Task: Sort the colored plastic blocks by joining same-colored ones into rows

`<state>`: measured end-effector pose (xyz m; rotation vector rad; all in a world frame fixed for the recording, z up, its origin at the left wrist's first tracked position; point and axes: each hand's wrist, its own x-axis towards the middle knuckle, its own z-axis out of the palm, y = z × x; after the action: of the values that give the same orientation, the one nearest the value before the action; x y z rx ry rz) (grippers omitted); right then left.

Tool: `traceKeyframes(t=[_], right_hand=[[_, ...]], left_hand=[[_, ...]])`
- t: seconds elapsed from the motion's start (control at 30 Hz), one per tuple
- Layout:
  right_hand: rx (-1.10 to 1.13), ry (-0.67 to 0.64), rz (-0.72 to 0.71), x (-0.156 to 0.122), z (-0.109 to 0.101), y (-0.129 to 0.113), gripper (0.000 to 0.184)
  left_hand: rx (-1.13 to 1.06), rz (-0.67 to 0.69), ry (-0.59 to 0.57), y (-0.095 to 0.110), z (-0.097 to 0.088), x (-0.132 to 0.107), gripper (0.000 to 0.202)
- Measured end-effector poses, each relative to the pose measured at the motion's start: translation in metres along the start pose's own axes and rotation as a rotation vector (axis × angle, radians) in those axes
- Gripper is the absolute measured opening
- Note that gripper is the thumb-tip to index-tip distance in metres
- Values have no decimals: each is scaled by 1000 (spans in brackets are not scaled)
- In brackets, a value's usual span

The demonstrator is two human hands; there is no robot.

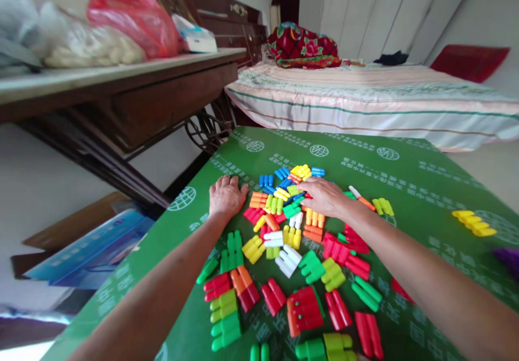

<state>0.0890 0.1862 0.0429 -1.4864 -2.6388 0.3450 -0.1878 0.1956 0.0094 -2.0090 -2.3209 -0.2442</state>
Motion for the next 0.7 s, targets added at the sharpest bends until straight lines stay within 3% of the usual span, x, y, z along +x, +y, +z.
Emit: traceKeyframes(t=[0.17,0.33,0.53,0.7], right_hand=[[-67,-45,-33,-29,0,0,17],[-146,14,-35,-46,-6,-36,15],[-16,20,-277,-24,2,-109,25],[-126,-50,-203,-1,15,-142,28]], left_hand=[[-12,4,6,0,2,-2,58],[-23,5,11,1,2,-4,58],[-30,8,22,2,3,-6,57],[-35,1,17,2,2,-6,57]])
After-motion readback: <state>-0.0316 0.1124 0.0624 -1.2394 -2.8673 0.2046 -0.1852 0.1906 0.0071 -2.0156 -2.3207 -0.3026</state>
